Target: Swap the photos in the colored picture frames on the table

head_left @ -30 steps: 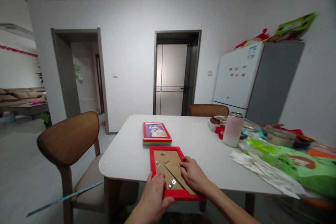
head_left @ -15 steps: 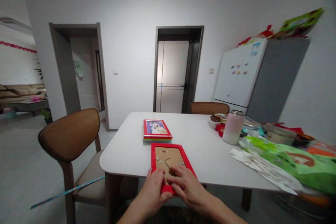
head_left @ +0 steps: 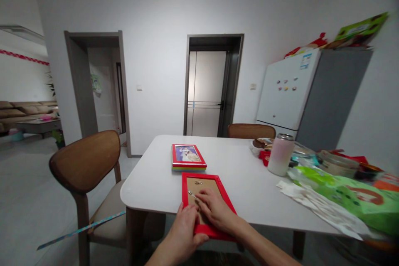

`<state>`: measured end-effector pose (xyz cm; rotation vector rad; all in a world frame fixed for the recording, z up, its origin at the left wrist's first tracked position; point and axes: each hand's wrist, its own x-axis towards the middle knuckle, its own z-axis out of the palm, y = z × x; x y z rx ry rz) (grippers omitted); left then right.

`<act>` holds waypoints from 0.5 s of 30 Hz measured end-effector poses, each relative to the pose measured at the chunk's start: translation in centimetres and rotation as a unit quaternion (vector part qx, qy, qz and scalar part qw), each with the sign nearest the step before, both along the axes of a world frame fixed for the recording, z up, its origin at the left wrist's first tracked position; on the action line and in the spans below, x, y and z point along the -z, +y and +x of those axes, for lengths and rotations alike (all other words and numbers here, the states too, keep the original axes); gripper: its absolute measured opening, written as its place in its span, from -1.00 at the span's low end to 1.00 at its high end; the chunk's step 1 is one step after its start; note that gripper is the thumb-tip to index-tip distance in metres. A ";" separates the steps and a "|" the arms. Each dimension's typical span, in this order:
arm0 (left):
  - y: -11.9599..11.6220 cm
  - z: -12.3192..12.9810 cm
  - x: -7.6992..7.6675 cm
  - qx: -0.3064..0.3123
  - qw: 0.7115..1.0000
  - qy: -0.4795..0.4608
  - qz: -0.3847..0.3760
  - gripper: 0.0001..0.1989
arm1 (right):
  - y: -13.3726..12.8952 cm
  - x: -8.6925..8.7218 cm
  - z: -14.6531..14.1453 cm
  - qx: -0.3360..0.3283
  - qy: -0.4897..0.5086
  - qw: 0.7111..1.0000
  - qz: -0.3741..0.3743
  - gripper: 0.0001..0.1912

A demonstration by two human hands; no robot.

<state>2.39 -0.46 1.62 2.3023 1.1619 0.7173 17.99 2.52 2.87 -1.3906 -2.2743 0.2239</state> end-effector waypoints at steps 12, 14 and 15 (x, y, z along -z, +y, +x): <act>0.1 -0.2 0.9 0.007 1.000 -0.026 0.004 -0.57 | 3.1 1.4 -2.0 -0.009 -0.016 1.000 0.013 -0.66; 0.1 -0.3 0.9 0.009 1.000 -0.026 0.004 -0.59 | 3.2 1.4 -2.0 -0.010 -0.012 1.000 0.007 -0.66; 0.1 -0.3 0.8 0.010 1.000 -0.025 0.005 -0.61 | 3.2 1.3 -2.0 -0.012 -0.009 1.000 0.004 -0.66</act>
